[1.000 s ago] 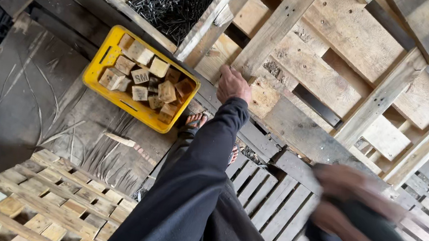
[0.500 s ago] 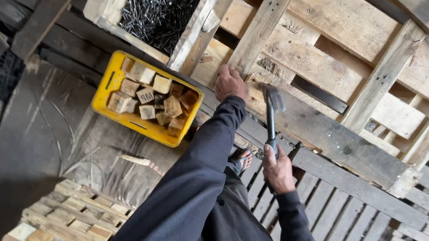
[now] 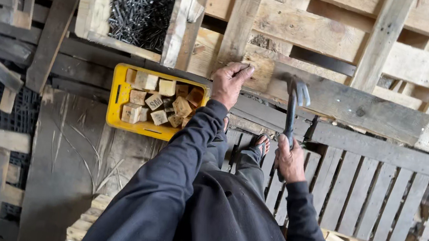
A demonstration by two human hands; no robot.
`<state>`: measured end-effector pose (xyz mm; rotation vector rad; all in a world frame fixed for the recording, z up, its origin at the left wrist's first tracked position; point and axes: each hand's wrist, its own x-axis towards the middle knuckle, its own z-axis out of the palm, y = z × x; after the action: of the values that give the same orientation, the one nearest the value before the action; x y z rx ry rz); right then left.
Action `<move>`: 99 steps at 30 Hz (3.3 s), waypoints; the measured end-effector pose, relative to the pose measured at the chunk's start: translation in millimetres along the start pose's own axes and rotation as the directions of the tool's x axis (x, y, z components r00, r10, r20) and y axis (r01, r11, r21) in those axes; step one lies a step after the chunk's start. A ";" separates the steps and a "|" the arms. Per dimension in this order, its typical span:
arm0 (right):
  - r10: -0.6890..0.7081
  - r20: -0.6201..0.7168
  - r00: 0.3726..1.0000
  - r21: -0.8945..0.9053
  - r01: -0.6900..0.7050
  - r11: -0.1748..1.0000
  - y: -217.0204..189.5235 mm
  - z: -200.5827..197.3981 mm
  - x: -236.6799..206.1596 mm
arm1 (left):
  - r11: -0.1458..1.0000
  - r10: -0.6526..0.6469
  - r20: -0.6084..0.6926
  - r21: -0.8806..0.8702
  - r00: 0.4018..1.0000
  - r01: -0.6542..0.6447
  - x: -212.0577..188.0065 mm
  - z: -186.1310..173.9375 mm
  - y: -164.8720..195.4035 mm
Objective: The person assembles a wooden pallet by positioning planks and small wooden blocks, then hammering nails to secure them. They repeatedly pick up nails, align components, and drive nails with a hammer, occasionally adjusting the position of the planks and blocks.
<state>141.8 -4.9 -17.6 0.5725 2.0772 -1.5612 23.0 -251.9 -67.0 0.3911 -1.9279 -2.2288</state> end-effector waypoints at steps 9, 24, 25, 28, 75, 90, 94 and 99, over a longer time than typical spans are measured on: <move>-0.002 -0.067 0.998 0.024 0.004 1.000 -1.9 -5.5 -38.0 | 0.965 0.042 0.038 0.258 0.998 -0.050 -0.7 10.5 -5.7; 0.019 -0.084 0.996 -0.020 -0.021 1.000 -15.9 5.0 -63.6 | 0.894 0.180 0.251 0.361 0.951 -0.265 3.7 3.0 -14.0; -0.022 -0.095 0.995 -0.031 0.019 0.999 -20.1 8.0 -68.2 | 0.877 0.226 0.256 0.366 0.940 -0.311 2.8 2.9 -13.0; -0.174 -0.033 0.984 0.099 0.177 0.979 -30.0 20.2 -70.8 | 0.864 0.255 0.260 0.370 0.931 -0.341 1.6 4.9 -10.9; -0.098 -0.030 0.995 -0.423 0.076 0.903 -85.2 24.4 -39.2 | 0.910 0.040 -0.251 0.408 0.967 0.069 71.7 23.0 -25.9; -0.255 -0.057 0.965 -0.536 0.186 0.823 -82.4 -43.3 39.8 | 0.704 0.120 -0.319 0.695 0.940 0.146 62.9 29.6 -28.0; -0.449 0.011 0.893 -0.816 0.267 0.512 -147.9 -104.8 117.1 | 0.691 0.039 -0.383 0.678 0.923 0.253 60.5 34.1 -18.8; -0.450 0.248 0.858 -0.864 0.406 0.298 -185.4 -138.0 202.7 | 0.714 0.014 -0.434 0.635 0.901 0.295 66.2 33.5 4.4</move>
<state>-146.2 88.5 35.4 -0.4264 2.8182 -0.3375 -50.3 -240.5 -64.1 1.0483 -2.4522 -1.2210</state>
